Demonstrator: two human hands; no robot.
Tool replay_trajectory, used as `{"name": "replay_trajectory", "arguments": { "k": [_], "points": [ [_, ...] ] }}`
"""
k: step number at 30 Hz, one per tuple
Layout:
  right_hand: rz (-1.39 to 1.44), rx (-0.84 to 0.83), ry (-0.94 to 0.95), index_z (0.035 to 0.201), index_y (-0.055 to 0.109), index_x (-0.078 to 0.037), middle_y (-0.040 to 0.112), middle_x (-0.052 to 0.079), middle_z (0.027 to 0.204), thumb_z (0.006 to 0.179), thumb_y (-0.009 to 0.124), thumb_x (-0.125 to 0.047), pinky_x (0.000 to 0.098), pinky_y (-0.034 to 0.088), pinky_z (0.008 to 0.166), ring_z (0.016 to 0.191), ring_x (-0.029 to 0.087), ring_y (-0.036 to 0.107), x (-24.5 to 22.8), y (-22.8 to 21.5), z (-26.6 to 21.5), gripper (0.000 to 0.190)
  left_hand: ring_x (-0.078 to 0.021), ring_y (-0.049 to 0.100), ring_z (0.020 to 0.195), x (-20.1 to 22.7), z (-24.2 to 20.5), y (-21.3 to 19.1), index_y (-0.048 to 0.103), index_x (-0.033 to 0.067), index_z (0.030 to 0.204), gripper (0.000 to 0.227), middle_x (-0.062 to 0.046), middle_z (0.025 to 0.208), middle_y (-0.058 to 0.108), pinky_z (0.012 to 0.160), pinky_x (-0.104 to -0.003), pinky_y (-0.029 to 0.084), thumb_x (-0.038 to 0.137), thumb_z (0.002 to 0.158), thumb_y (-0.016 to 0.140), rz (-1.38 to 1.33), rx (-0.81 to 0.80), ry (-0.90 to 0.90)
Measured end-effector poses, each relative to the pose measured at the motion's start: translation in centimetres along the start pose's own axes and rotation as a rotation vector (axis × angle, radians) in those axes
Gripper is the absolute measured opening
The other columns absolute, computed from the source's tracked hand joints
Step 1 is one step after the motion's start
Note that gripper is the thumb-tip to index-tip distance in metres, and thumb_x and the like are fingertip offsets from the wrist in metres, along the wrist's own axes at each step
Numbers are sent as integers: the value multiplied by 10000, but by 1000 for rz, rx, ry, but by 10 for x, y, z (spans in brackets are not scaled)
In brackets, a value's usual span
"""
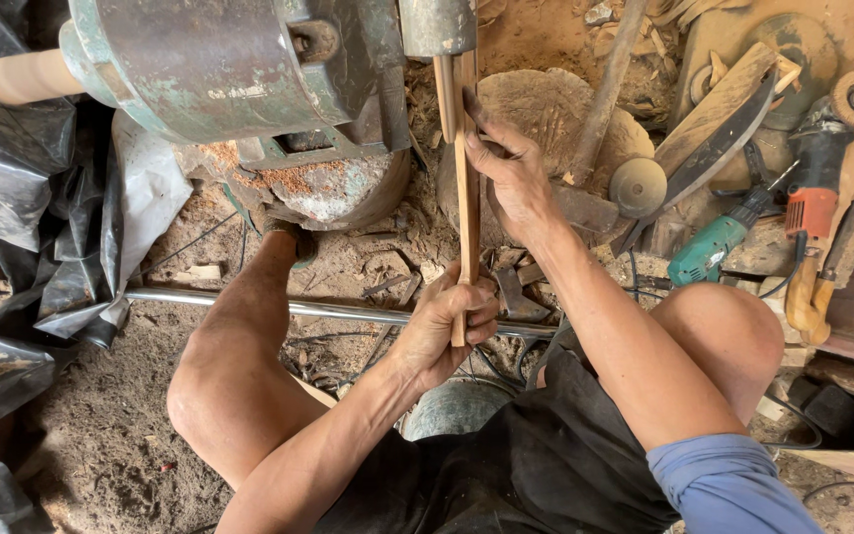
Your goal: The person shapes a wooden piece using a grinding machine, repeatedly pressing the edges and surfaces against the rotating wheel. The person then uses an angle grinder to smooth the surface of the wood.
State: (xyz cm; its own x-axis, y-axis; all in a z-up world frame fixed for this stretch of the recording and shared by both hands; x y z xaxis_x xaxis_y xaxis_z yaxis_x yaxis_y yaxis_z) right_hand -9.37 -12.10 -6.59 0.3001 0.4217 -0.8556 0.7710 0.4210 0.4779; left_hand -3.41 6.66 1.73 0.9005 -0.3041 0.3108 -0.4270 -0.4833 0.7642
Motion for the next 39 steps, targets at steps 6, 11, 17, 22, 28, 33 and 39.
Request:
{"name": "replay_trajectory", "arguments": {
  "k": [6,11,17,22,28,33,39],
  "points": [
    [-146,31,-38,1270,749,-151,660,44,1312,963,754,-154,444,407,1138,1219,209,504,7,-5,-5,307,-81,489,630,-4,-5,-3,293,20,1354,705,-23,829,481,483,-195,454,-10,766,680,19,-8,2],
    [-218,58,-63,1216,743,-156,613,52,1424,926,752,-161,468,353,1192,1375,215,482,6,-4,-9,291,-77,480,621,-8,-9,-3,288,42,1340,703,-7,790,459,484,-195,450,3,762,685,50,-2,-7],
    [-63,-2,-32,1275,731,-155,656,64,1338,947,737,-155,423,467,1140,1250,215,576,-4,3,-10,328,-80,469,629,-7,-9,4,299,18,1315,655,-13,785,446,489,-197,445,-5,771,663,39,-18,5],
    [-10,-36,-36,1403,670,-144,647,57,1240,1000,708,-124,350,511,1058,1148,179,596,-11,6,-4,405,-86,469,639,0,-5,10,308,18,1269,604,-24,800,458,490,-202,440,-28,758,627,32,16,0],
    [-29,-48,-41,1427,621,-131,737,88,1207,980,689,-112,354,556,1008,1049,175,665,-15,8,9,453,-85,464,638,8,1,17,324,28,1244,554,-29,807,453,484,-202,434,-30,782,622,11,8,13],
    [-72,-28,-40,1409,638,-108,739,107,1217,990,683,-111,371,556,999,1061,181,666,-15,6,19,421,-82,472,640,12,6,19,325,45,1223,537,-45,843,487,476,-197,436,-22,784,628,14,65,8],
    [-76,-48,-32,1407,631,-118,707,93,1321,981,685,-127,410,504,1062,1101,198,655,-16,5,17,430,-80,467,639,12,5,18,324,37,1281,590,-45,856,489,480,-194,434,-25,772,616,1,22,17]
  ]
}}
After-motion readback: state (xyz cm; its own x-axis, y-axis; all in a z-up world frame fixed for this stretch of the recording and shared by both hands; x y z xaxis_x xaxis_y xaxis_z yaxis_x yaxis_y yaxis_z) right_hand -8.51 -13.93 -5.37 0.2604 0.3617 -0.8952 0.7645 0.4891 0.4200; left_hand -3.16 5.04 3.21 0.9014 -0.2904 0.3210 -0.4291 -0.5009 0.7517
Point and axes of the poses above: each hand's wrist, its own z-axis towards the middle knuckle, its own y-axis out of the palm, x = y × z, the point moved 1 cm from there along z, towards the middle knuckle
